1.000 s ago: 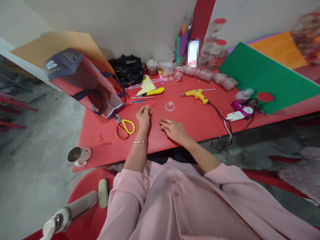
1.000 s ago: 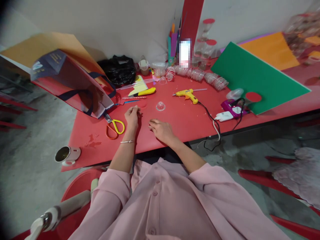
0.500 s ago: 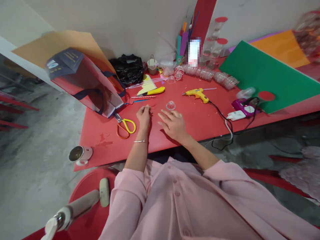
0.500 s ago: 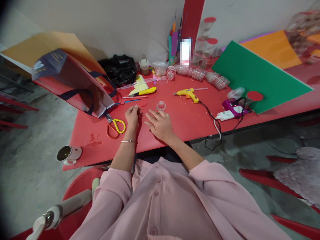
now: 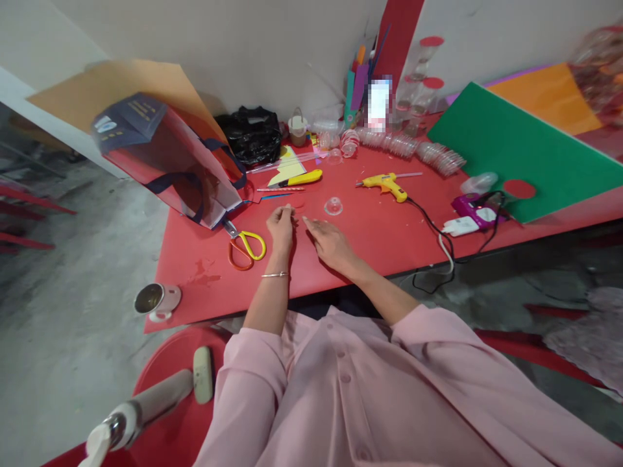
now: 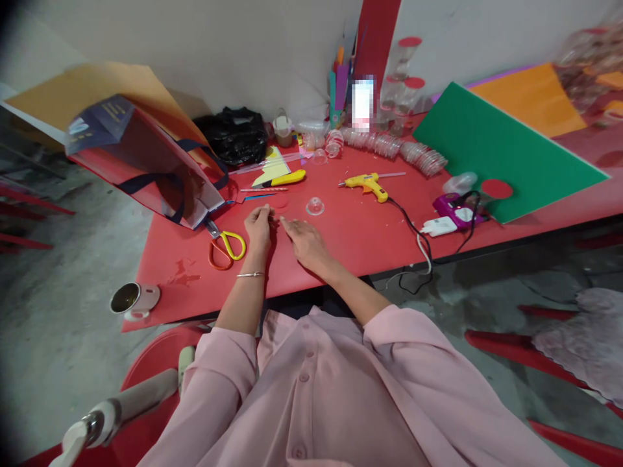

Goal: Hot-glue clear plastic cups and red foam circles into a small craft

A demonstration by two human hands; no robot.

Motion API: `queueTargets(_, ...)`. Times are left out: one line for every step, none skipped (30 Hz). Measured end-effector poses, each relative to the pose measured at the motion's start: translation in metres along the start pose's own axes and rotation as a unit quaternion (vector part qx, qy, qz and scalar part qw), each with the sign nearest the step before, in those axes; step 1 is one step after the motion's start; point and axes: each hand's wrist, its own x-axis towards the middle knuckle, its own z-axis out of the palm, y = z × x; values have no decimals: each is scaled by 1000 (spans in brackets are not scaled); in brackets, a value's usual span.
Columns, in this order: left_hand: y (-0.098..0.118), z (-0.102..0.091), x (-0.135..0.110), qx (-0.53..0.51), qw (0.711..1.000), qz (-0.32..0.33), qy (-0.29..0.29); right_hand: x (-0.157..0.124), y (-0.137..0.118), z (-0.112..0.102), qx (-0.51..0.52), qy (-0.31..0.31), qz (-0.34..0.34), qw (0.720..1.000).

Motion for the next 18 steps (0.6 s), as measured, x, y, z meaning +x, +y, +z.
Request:
queueTargets(-1,0,0,-7,1000,-3,-1,-1,-3,-5,4,8,-3,1000)
queueTargets(-2,0,1,-15,1000,-5,-2,-2,-5,-9,7,20,-8,1000)
queueTargets(-3,0,1,-21,1000,-4,-3,-4,-7,-11,9,32,-13,999)
queueTargets(-3,0,1,-23,1000,-3,-3,-5,-8,-12,10,41,-14,999)
queueTargets(-2,1,1,-19,1000,-1,-2,-6,-8,-12,9,43,-9,999)
queueTargets(-1,1,1,-12,1000,-1,1,-6,-7,-10,7,37,0,999)
queueTargets(0,1,1,-4,1000,-1,4,-6,-5,-7,4,25,13,1000)
queueTargets(2,2,0,5,1000,-4,7,-6,-3,-5,1,10,27,1000)
queueTargets(3,2,-1,12,1000,-8,9,-6,-2,-4,0,-3,36,999)
queueTargets(4,2,-1,15,1000,-12,11,-6,-1,-5,0,-11,41,999)
queueTargets(5,2,-2,14,1000,-14,10,-7,-2,-8,2,-12,38,999)
queueTargets(5,2,-3,9,1000,-14,8,-9,-4,-12,4,-5,31,1000)
queueTargets(5,2,-3,3,1000,-12,6,-11,-6,-16,6,8,21,1000)
queueTargets(5,2,-3,-2,1000,-9,3,-14,-10,-20,7,25,11,1000)
queueTargets(4,2,-3,-8,1000,-5,0,-16,-12,-24,6,40,3,999)
queueTargets(4,2,-3,-12,1000,-1,-1,-19,-15,-25,3,49,0,999)
queueTargets(3,2,-2,-13,1000,1,-2,-21,-16,-23,-2,47,3,999)
queueTargets(2,2,-2,-12,1000,2,-2,-22,-16,-20,-8,36,11,999)
